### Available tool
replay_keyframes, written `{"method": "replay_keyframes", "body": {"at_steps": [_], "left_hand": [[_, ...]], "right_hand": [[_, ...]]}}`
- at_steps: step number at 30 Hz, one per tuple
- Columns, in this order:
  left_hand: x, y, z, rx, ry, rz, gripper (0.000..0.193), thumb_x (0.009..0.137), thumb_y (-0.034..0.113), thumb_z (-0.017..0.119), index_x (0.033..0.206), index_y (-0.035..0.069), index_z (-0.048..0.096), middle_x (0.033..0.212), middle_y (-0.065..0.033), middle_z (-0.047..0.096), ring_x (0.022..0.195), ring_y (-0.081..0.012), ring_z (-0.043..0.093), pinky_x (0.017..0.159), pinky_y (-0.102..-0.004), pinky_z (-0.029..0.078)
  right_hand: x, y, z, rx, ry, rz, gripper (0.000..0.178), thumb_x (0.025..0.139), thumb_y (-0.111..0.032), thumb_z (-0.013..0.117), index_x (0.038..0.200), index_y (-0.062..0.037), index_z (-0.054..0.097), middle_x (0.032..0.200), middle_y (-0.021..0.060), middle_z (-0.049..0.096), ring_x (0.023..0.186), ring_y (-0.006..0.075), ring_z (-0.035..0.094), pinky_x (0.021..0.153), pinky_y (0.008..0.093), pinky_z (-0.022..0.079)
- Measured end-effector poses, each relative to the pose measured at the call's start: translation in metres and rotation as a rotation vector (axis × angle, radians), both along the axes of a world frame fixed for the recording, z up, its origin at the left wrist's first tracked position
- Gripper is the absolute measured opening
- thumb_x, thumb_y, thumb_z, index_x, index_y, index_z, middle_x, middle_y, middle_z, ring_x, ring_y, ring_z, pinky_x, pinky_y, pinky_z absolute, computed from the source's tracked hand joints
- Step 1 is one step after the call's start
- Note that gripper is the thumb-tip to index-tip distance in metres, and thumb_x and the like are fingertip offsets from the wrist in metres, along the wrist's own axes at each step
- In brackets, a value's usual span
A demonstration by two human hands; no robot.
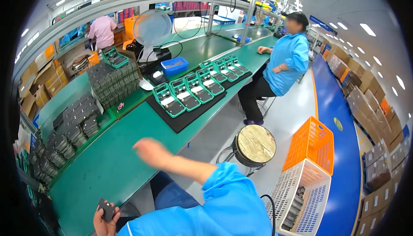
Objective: The person puts on an anti-static wrist strap, then assembles electronic components into green plastic housings by hand. The person inserts metal shields and circuit boards into the housings.
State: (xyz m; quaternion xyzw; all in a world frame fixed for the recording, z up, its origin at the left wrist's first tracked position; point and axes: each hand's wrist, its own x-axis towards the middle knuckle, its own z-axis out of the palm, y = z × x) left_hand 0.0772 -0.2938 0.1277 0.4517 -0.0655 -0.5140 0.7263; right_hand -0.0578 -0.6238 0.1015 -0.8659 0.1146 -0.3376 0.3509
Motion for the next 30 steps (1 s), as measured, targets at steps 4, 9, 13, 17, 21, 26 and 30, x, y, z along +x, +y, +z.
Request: {"method": "replay_keyframes", "body": {"at_steps": [4, 9, 13, 17, 21, 26, 30], "left_hand": [[-0.007, -0.004, 0.010, 0.008, -0.057, 0.008, 0.040, 0.090, 0.012, 0.045, 0.127, -0.002, 0.041, 0.122, -0.0168, 0.050, 0.112, -0.0356, 0.050, 0.096, -0.0509, 0.042], [0.006, 0.032, -0.014, 0.012, -0.271, 0.049, 0.042, 0.097, 0.027, 0.034, 0.132, 0.004, 0.037, 0.131, -0.0099, 0.044, 0.120, -0.0232, 0.043, 0.101, -0.0356, 0.037], [0.006, 0.064, -0.010, 0.046, -0.180, 0.145, 0.045, 0.098, 0.029, 0.031, 0.135, 0.004, 0.033, 0.137, -0.0111, 0.038, 0.125, -0.0243, 0.039, 0.104, -0.0367, 0.034], [0.002, 0.078, -0.001, 0.039, -0.182, 0.202, 0.046, 0.097, 0.028, 0.032, 0.136, 0.003, 0.031, 0.138, -0.0116, 0.036, 0.127, -0.0247, 0.036, 0.105, -0.0362, 0.032], [0.006, 0.098, -0.008, 0.026, -0.161, 0.250, 0.044, 0.096, 0.026, 0.035, 0.133, 0.001, 0.034, 0.134, -0.0118, 0.040, 0.124, -0.0242, 0.039, 0.104, -0.0351, 0.033], [0.013, 0.109, -0.024, 0.008, -0.180, 0.261, 0.037, 0.096, 0.023, 0.039, 0.124, -0.001, 0.044, 0.124, -0.0116, 0.048, 0.115, -0.0215, 0.047, 0.097, -0.0326, 0.038], [0.008, 0.108, -0.031, -0.039, -0.198, 0.290, 0.035, 0.095, 0.021, 0.040, 0.121, -0.001, 0.047, 0.119, -0.0113, 0.051, 0.109, -0.0195, 0.049, 0.094, -0.0312, 0.041]], "right_hand": [[0.057, 0.112, 0.002, -0.302, -0.177, 0.624, 0.035, 0.070, -0.011, 0.061, 0.103, -0.0037, 0.055, 0.103, 0.0158, 0.054, 0.095, 0.0333, 0.053, 0.081, 0.0409, 0.046], [0.087, 0.189, 0.018, -0.312, -0.242, 0.858, 0.052, 0.062, -0.017, 0.070, 0.109, -0.0036, 0.051, 0.116, 0.0184, 0.045, 0.105, 0.0356, 0.044, 0.086, 0.0443, 0.039], [0.108, 0.223, 0.002, -0.376, -0.187, 0.923, 0.061, 0.060, -0.019, 0.073, 0.113, -0.0023, 0.048, 0.120, 0.0191, 0.043, 0.108, 0.0347, 0.042, 0.087, 0.0435, 0.038], [0.120, 0.241, -0.001, -0.363, -0.130, 0.983, 0.061, 0.061, -0.018, 0.073, 0.113, -0.0013, 0.046, 0.115, 0.0173, 0.044, 0.107, 0.0343, 0.042, 0.085, 0.0434, 0.038], [0.125, 0.259, 0.000, -0.347, -0.166, 1.005, 0.061, 0.060, -0.017, 0.072, 0.113, -0.0019, 0.046, 0.113, 0.0168, 0.044, 0.105, 0.0344, 0.042, 0.084, 0.0434, 0.039], [0.127, 0.265, -0.001, -0.295, -0.208, 1.039, 0.055, 0.062, -0.015, 0.070, 0.110, -0.0018, 0.047, 0.110, 0.0176, 0.045, 0.103, 0.0357, 0.041, 0.086, 0.0431, 0.040], [0.124, 0.262, 0.001, -0.298, -0.217, 1.040, 0.053, 0.062, -0.014, 0.070, 0.109, -0.0016, 0.048, 0.109, 0.0180, 0.046, 0.102, 0.0358, 0.042, 0.087, 0.0429, 0.040]]}}
